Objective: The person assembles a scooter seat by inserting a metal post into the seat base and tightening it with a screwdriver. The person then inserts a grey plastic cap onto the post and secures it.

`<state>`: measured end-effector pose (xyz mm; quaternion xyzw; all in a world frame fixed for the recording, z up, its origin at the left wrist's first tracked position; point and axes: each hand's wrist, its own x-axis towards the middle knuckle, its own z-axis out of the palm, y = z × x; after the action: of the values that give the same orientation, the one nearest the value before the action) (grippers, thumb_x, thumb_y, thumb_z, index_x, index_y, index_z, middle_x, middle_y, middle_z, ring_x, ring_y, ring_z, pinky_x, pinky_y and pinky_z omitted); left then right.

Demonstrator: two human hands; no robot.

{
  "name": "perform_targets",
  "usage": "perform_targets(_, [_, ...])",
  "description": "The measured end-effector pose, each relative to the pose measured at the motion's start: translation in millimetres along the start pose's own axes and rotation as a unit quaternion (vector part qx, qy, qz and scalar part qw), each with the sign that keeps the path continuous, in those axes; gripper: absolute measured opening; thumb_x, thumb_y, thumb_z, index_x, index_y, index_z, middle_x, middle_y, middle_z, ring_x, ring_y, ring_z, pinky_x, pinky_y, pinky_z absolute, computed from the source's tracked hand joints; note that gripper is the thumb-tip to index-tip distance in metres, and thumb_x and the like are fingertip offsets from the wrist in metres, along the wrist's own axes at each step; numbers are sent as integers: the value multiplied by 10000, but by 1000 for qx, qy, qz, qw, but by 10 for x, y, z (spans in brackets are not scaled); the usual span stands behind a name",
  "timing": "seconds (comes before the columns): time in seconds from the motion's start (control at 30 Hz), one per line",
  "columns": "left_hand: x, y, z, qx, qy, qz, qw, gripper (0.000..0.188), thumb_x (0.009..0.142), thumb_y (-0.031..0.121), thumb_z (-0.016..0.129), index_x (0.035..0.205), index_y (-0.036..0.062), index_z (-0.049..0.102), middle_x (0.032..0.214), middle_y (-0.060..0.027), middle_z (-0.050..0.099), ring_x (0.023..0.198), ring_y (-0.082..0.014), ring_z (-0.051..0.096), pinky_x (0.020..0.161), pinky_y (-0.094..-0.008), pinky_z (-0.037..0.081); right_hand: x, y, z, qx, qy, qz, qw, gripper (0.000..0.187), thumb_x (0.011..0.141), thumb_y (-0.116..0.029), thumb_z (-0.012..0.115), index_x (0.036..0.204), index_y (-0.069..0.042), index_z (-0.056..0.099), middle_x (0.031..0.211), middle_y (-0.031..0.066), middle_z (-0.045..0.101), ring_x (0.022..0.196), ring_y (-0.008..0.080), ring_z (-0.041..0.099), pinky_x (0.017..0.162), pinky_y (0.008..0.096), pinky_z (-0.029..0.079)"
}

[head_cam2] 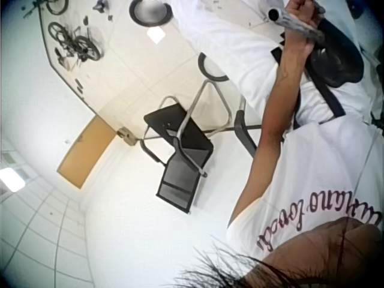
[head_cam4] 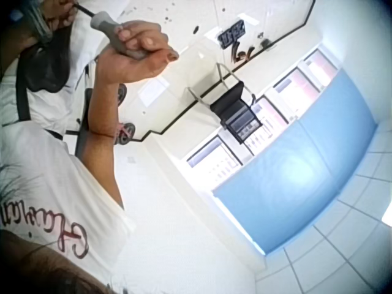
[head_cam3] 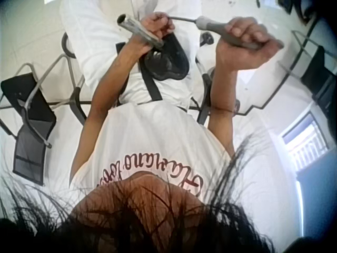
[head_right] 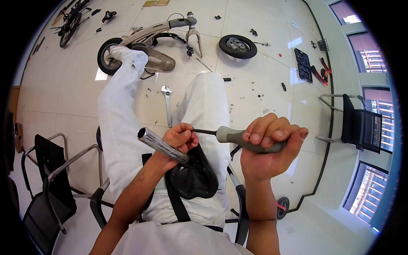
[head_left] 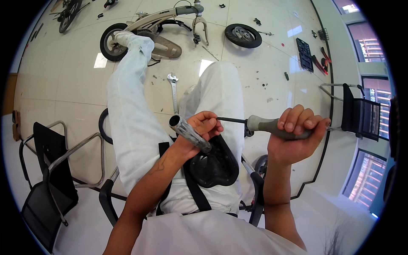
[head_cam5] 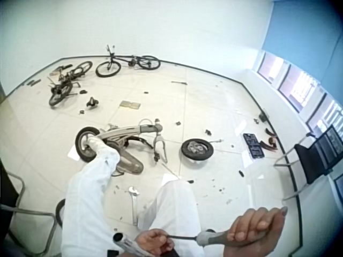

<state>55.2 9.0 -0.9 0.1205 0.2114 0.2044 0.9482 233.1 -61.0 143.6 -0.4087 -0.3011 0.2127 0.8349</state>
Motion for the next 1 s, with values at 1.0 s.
perform_targets(1.0, [-23, -6, 117, 29, -23, 12, 999, 177, 1002, 148, 644, 1123, 20, 629, 1002, -104, 698, 904, -204, 670, 822, -323, 534, -42, 90, 62, -35, 10, -38, 999, 240, 1094, -324, 396, 995, -121, 478, 772, 48, 510, 622, 170, 527, 537, 308, 488])
